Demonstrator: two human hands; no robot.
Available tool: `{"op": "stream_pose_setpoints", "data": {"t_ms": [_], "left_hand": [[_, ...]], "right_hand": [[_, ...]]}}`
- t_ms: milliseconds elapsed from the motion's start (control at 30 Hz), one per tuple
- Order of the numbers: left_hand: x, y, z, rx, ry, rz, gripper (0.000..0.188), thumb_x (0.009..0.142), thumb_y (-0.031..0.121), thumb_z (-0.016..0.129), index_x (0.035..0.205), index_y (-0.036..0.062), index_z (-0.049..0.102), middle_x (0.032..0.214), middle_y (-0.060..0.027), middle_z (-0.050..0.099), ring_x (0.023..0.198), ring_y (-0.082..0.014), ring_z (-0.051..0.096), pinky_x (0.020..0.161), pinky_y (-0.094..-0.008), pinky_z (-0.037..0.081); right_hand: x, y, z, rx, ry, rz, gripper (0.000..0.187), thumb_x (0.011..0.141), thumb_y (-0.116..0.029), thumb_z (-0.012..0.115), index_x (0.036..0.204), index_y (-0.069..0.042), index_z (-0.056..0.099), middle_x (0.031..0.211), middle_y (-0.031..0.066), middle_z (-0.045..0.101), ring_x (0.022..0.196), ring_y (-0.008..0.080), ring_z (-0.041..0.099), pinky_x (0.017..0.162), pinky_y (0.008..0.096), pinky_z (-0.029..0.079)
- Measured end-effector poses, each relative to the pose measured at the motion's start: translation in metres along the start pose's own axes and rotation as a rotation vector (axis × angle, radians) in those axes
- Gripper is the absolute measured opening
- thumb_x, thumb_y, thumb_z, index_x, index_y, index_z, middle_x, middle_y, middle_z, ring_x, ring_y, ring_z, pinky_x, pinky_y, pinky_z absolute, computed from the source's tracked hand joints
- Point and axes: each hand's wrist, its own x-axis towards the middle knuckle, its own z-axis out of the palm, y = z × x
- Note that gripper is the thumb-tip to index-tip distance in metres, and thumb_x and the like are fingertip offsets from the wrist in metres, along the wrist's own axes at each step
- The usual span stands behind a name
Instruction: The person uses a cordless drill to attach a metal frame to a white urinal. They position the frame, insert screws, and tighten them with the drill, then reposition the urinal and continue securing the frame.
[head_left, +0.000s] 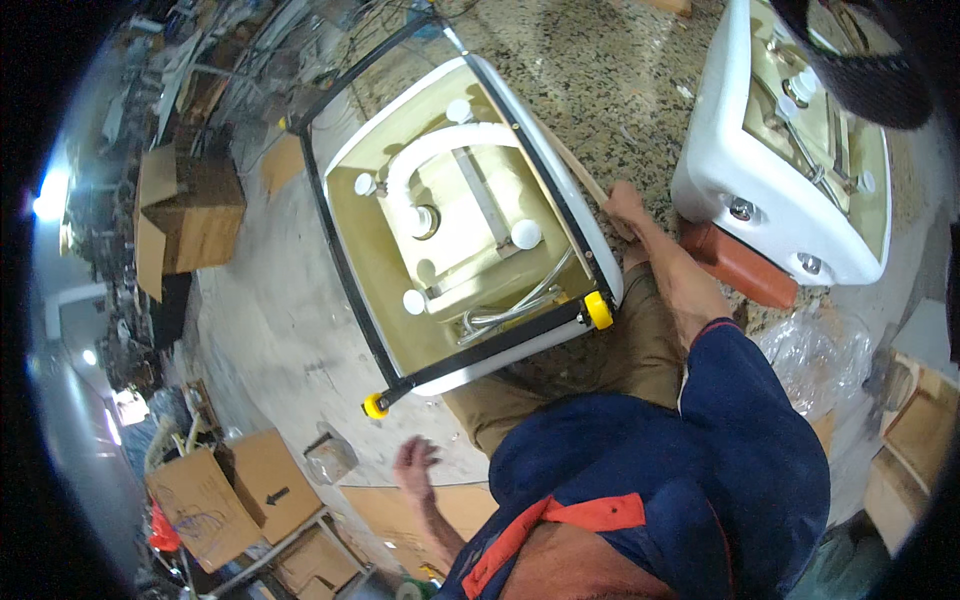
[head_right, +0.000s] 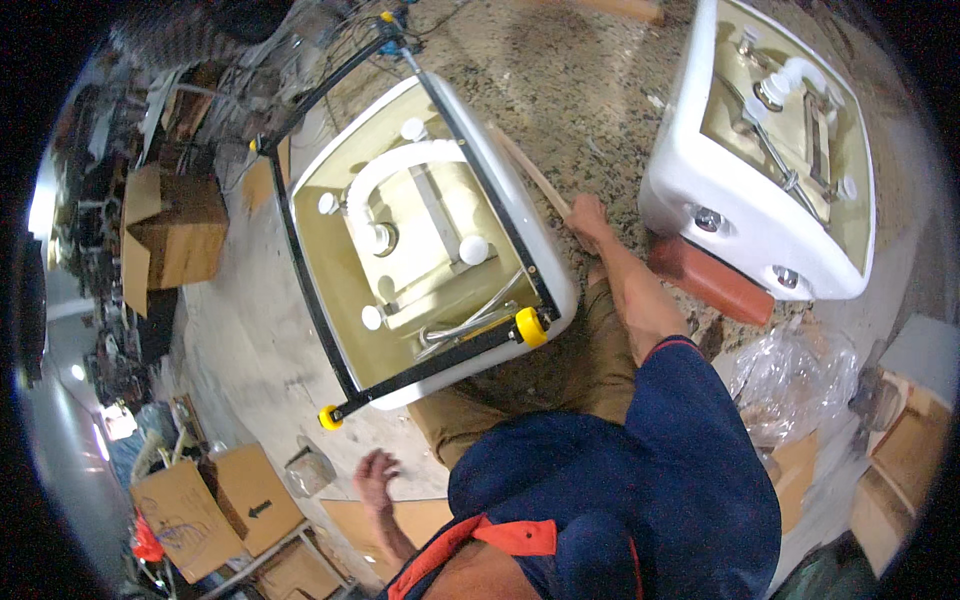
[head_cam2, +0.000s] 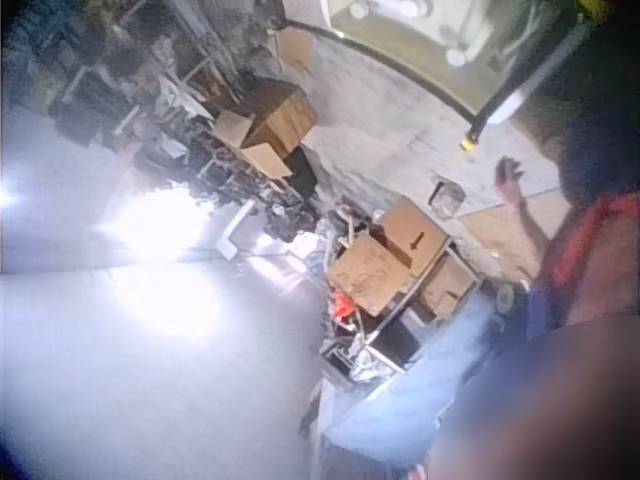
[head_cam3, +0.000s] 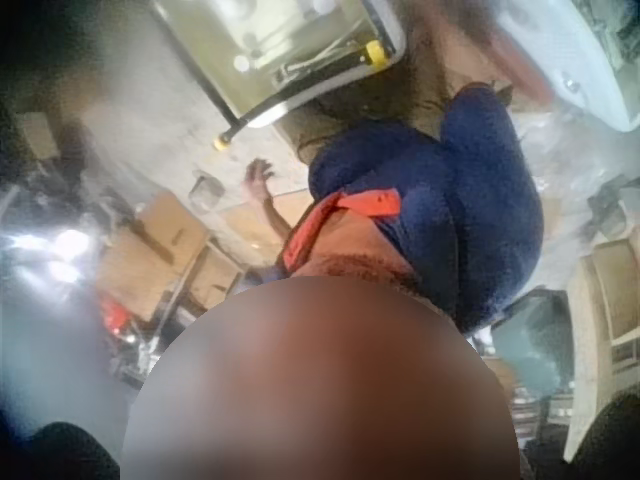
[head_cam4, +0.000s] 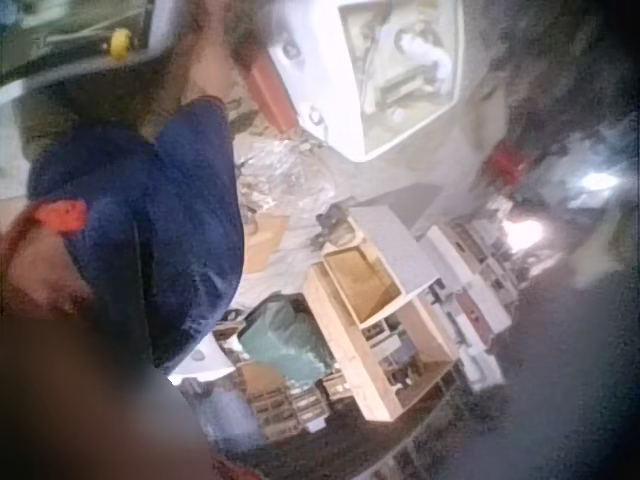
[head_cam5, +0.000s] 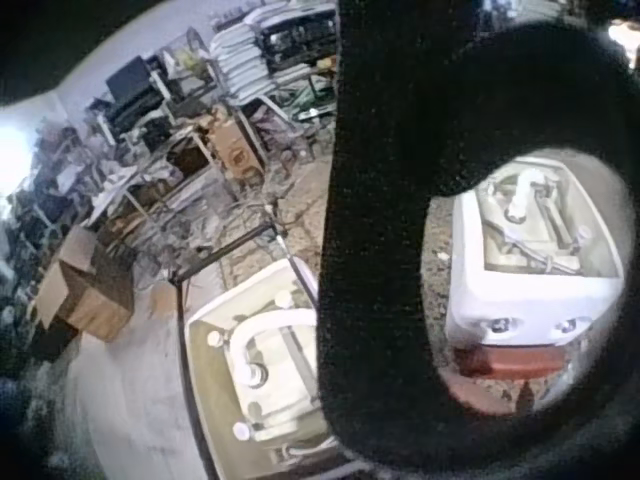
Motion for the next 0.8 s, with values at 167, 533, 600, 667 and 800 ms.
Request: {"op": "stream_pose_setpoints", "data": {"t_ms": [167,533,600,667,800], "left_hand": [[0.012,0.063,-0.038,-0.066,0.226,0.321,0.030,0.094,0.017,0.067,0.117,-0.0018,0.063,0.100,-0.0107,0.069,0.086,-0.0184,0.068,0.068,-0.0293,0.055],[-0.033,0.169,0.033,-0.353,0.043,0.668,0.024,0.093,0.005,0.063,0.115,-0.0041,0.065,0.102,-0.0122,0.070,0.092,-0.0178,0.068,0.075,-0.0296,0.054],[-0.048,0.181,0.053,-0.375,-0.147,0.701,0.025,0.093,0.002,0.062,0.118,-0.0025,0.064,0.103,-0.0104,0.069,0.093,-0.0167,0.067,0.079,-0.0295,0.054],[-0.060,0.190,0.069,-0.388,-0.263,0.711,0.027,0.090,-0.001,0.065,0.118,-0.0023,0.064,0.103,-0.0059,0.067,0.092,-0.0125,0.062,0.082,-0.0261,0.052],[-0.069,0.201,0.075,-0.386,-0.249,0.761,0.030,0.092,0.005,0.066,0.121,-0.0024,0.063,0.108,-0.0100,0.068,0.097,-0.0173,0.066,0.081,-0.0285,0.052]], "right_hand": [[-0.045,-0.027,-0.080,0.128,0.159,-0.244,0.034,0.069,-0.028,0.076,0.091,-0.002,0.072,0.085,0.0234,0.069,0.082,0.0380,0.068,0.073,0.0466,0.053],[-0.317,-0.193,-0.251,1.037,-0.017,-0.441,0.020,0.087,-0.011,0.070,0.104,-0.002,0.065,0.073,-0.0004,0.061,0.050,0.0025,0.045,0.042,0.0182,0.029],[-0.339,-0.220,-0.217,1.041,-0.283,-0.588,0.031,0.088,-0.009,0.067,0.117,-0.001,0.057,0.073,-0.0005,0.060,0.047,0.0017,0.042,0.041,0.0171,0.028],[-0.335,-0.251,-0.170,0.947,-0.467,-0.542,0.032,0.088,-0.010,0.069,0.116,0.000,0.057,0.071,0.0015,0.060,0.049,0.0046,0.048,0.042,0.0194,0.034],[-0.310,-0.309,-0.084,0.953,-0.645,-0.418,0.017,0.093,-0.010,0.062,0.100,0.005,0.064,0.068,0.0044,0.059,0.051,0.0112,0.052,0.046,0.0264,0.038]]}}
